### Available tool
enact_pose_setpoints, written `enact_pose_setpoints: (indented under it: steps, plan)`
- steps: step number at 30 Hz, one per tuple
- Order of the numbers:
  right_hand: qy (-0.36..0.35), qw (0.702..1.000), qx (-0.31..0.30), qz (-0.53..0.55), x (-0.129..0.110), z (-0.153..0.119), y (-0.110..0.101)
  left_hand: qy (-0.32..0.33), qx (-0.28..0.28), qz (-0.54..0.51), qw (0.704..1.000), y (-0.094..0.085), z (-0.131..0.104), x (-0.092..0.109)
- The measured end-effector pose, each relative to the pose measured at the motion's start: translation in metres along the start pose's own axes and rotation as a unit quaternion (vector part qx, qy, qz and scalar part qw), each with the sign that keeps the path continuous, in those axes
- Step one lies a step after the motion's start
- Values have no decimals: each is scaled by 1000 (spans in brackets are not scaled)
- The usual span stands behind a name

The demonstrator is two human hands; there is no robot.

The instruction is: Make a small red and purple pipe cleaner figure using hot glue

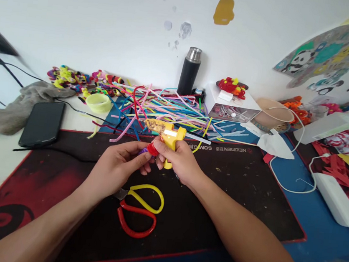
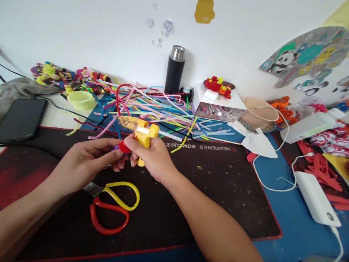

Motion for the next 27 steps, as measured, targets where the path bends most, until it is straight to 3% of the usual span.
enact_pose_setpoints:
  steps: [12, 27]
  plan:
    - [8, 999, 40, 5, -1, 2, -8, -36, -38, -51, 997, -3, 7, -19]
    - [-4, 1000, 17, -20, 2, 2, -3, -28, -48, -31, 998, 2, 6, -13]
Point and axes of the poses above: each hand's wrist, its own z-axis towards the middle knuckle, its own y-axis out of the palm, x = y × z, the point moved 6 cm from there along z, towards the middle knuckle, and after that the axes turned 15 degrees about -z, right-handed, at the moved point
